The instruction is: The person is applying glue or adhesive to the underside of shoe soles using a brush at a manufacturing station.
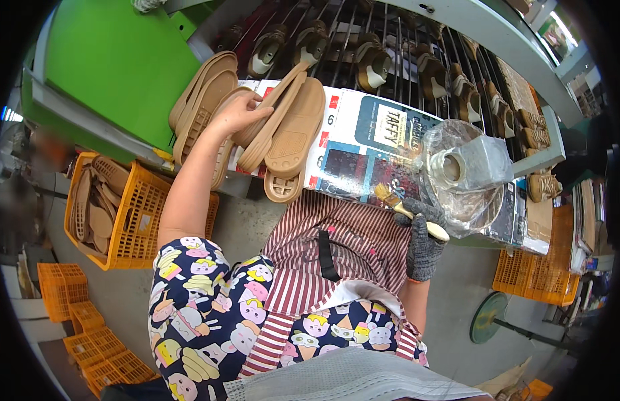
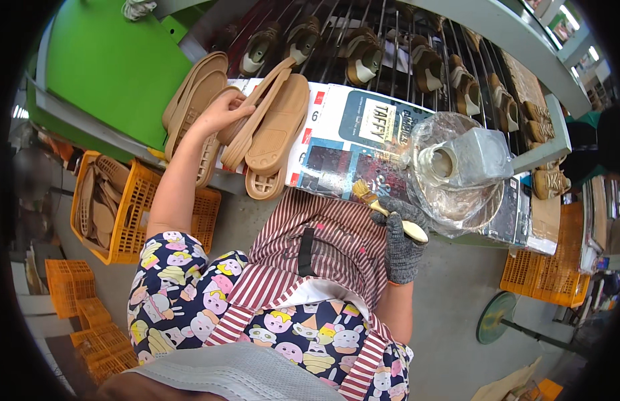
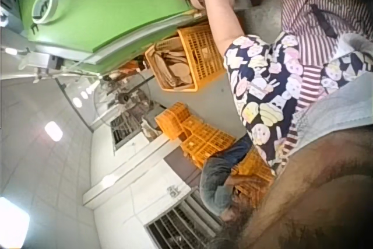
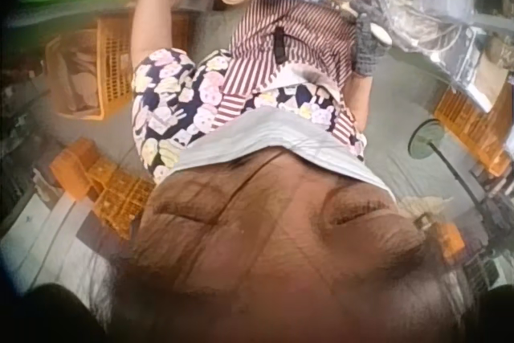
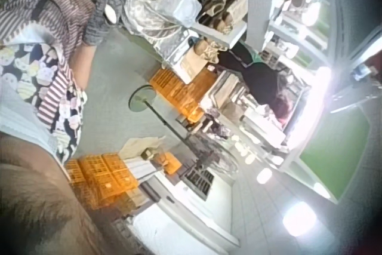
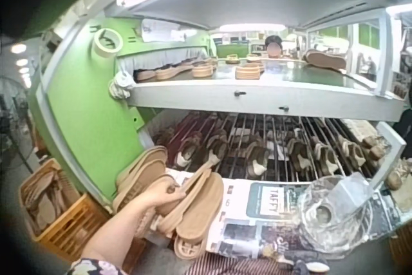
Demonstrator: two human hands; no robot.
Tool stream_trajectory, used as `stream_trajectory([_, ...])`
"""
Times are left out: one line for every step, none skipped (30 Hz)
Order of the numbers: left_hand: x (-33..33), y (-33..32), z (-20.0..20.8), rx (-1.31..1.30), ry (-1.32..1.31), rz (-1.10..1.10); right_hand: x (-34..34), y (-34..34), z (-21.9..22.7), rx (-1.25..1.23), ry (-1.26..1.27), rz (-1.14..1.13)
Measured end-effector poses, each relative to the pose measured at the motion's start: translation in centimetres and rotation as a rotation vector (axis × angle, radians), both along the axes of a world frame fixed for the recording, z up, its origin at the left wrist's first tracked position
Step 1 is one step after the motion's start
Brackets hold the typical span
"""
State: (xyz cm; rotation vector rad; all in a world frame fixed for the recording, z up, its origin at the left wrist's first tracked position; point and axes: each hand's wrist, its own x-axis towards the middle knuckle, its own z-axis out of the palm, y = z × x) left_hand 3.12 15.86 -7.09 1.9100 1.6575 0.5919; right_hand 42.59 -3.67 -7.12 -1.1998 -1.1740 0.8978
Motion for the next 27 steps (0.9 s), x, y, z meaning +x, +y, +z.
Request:
stream_trajectory([0.6,0.4,0.1,-0.043,0.029,0.026,0.0,-0.3,0.2,0.001,0.036,-0.027])
stream_trajectory([1.0,0.8,0.3,-0.082,0.06,0.052,0.0,-0.4,0.2,0.023,0.06,-0.039])
stream_trajectory([-0.5,1.3,-1.0,-0.049,0.047,0.053,-0.3,-0.4,0.4,0.026,0.059,-0.071])
stream_trajectory([-1.4,1.7,-1.4,-0.091,0.035,0.031,-0.5,-0.3,0.9,0.022,0.098,-0.065])
stream_trajectory([-1.1,1.4,-0.5,-0.107,0.022,-0.009,-0.1,-0.2,1.0,0.017,0.138,-0.078])
stream_trajectory([-2.2,1.5,-1.3,-0.1,-0.036,0.025,0.5,0.0,1.3,0.01,0.128,-0.132])
stream_trajectory([-2.2,1.6,-0.9,-0.202,-0.133,0.01,1.1,0.4,1.5,0.091,0.025,-0.177])
stream_trajectory([-0.9,0.7,0.6,-0.219,-0.199,0.054,2.0,0.9,1.5,0.169,-0.08,-0.213])
stream_trajectory([-2.8,1.2,-0.4,-0.256,-0.283,0.095,2.8,1.5,1.7,0.253,-0.186,-0.221])
stream_trajectory([-3.2,1.2,-0.4,-0.258,-0.407,0.149,3.6,2.0,1.6,0.29,-0.081,-0.235])
stream_trajectory([-4.2,1.8,-0.4,-0.22,-0.417,0.123,4.4,2.4,1.6,0.333,0.021,-0.244])
stream_trajectory([-3.3,1.5,0.7,-0.26,-0.497,0.155,5.6,2.6,1.4,0.248,0.034,-0.313])
stream_trajectory([-3.1,0.7,1.3,-0.107,-0.557,0.213,5.8,2.9,2.6,0.166,0.154,-0.314])
stream_trajectory([-1.8,-0.2,2.8,-0.147,-0.732,0.26,6.5,3.2,2.7,0.145,0.075,-0.365])
stream_trajectory([-0.8,-1.0,4.1,-0.191,-0.907,0.312,7.3,3.7,2.8,0.121,-0.004,-0.412])
stream_trajectory([-0.9,-1.7,4.6,-0.132,-1.081,0.235,7.7,4.5,2.6,0.121,-0.006,-0.405])
stream_trajectory([-0.6,-2.2,5.0,-0.08,-1.257,0.147,8.1,5.2,2.3,0.139,-0.084,-0.44])
stream_trajectory([0.2,-3.0,5.5,-0.124,-1.47,-0.04,8.5,5.6,2.3,0.157,-0.161,-0.475])
stream_trajectory([1.4,-4.4,6.0,-0.12,-1.474,-0.035,8.6,6.1,2.3,0.157,-0.164,-0.469])
stream_trajectory([2.8,-5.5,6.4,-0.107,-1.589,-0.099,8.9,6.5,2.4,0.107,-0.311,-0.475])
stream_trajectory([3.7,-6.5,6.4,-0.086,-1.7,-0.144,8.7,7.4,2.2,0.049,-0.457,-0.462])
stream_trajectory([4.7,-7.2,5.8,-0.018,-1.689,-0.195,8.5,7.8,2.3,0.041,-0.465,-0.456])
stream_trajectory([5.7,-7.9,5.2,-0.01,-1.691,-0.188,8.5,8.1,2.3,0.044,-0.466,-0.447])
stream_trajectory([6.7,-8.5,4.6,0.01,-1.619,-0.286,8.6,8.3,2.3,-0.107,-0.594,-0.403])
stream_trajectory([8.0,-8.9,4.1,0.022,-1.551,-0.389,8.8,8.2,2.3,-0.26,-0.727,-0.368])
stream_trajectory([9.2,-9.3,4.1,0.029,-1.556,-0.383,8.8,8.3,1.6,-0.186,-0.69,-0.372])
stream_trajectory([10.3,-9.6,4.2,-0.037,-1.512,-0.459,8.8,8.5,0.8,-0.183,-0.697,-0.363])
